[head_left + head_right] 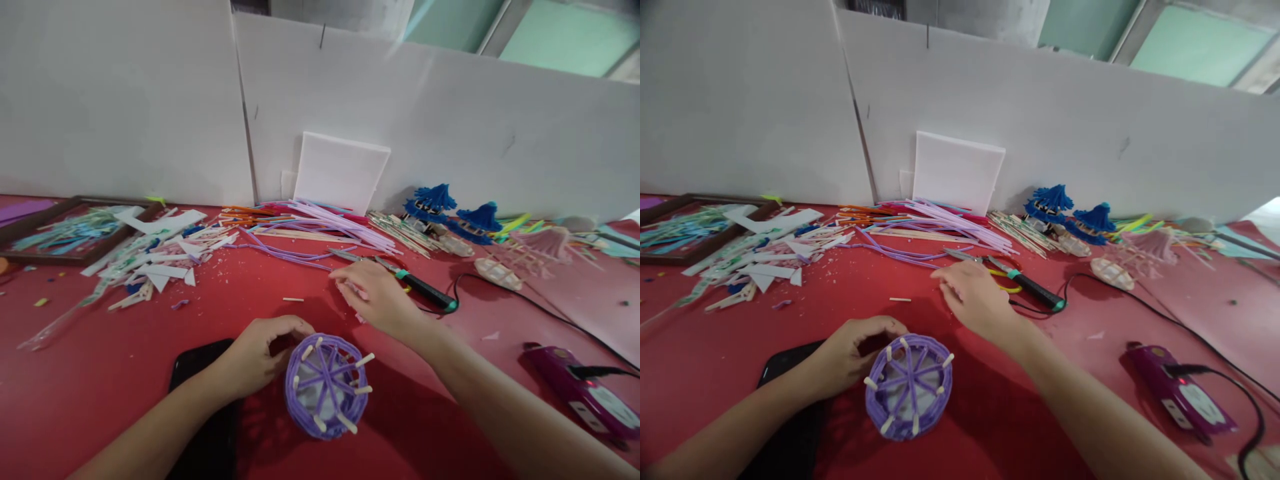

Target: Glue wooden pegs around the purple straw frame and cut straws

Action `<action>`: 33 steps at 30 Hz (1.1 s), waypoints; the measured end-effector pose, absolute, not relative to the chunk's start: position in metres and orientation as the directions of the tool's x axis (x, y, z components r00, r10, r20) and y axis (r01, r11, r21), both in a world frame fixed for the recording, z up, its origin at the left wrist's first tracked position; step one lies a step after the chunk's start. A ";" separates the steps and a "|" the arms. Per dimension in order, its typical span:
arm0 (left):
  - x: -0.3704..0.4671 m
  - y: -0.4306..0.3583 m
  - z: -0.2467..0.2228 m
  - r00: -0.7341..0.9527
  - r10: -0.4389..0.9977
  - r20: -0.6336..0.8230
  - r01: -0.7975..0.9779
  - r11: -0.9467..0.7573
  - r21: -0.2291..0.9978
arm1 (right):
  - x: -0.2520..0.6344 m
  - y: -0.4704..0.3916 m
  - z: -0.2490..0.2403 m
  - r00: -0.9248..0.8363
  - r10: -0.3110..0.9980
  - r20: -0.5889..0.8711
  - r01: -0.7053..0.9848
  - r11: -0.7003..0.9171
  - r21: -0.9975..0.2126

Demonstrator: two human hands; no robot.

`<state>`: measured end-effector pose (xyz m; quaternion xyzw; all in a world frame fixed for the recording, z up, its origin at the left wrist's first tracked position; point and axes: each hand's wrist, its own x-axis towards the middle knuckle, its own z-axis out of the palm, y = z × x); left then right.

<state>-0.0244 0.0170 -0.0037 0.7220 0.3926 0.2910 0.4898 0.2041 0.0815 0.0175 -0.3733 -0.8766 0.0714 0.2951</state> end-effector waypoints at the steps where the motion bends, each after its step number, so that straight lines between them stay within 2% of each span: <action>1: -0.024 0.017 -0.003 0.528 0.849 0.026 0.287 -0.207 0.935 | 0.195 0.086 0.018 -0.626 0.657 0.420 0.576 0.752 -0.319; 5: -0.022 0.016 0.002 0.534 0.845 0.012 0.291 -0.197 0.936 | 0.157 0.103 0.013 -0.838 0.510 0.193 0.476 0.857 -0.200; 10: -0.022 0.017 0.001 0.557 0.830 0.021 0.279 -0.210 0.937 | 0.128 0.113 0.004 -0.875 0.470 0.113 0.445 0.875 -0.192; 14: -0.023 0.017 0.001 0.554 0.832 -0.010 0.320 -0.203 0.925 | 0.134 0.110 0.007 -0.870 0.479 0.116 0.429 0.852 -0.301; 20: -0.023 0.018 0.000 0.542 0.840 -0.033 0.359 -0.196 0.912 | 0.175 0.097 0.015 -0.804 0.558 0.204 0.407 0.767 -0.496; 25: -0.023 0.018 -0.001 0.534 0.845 -0.002 0.346 -0.217 0.913 | 0.201 0.077 0.023 -0.686 0.655 0.318 0.285 0.644 -0.710; 28: -0.023 0.019 0.001 0.564 0.825 0.025 0.305 -0.236 0.922 | 0.208 0.064 0.025 -0.618 0.697 0.363 0.238 0.606 -0.759; 33: -0.023 0.020 0.004 0.592 0.806 0.023 0.343 -0.278 0.897 | 0.213 0.054 0.020 -0.623 0.683 0.382 0.118 0.564 -0.817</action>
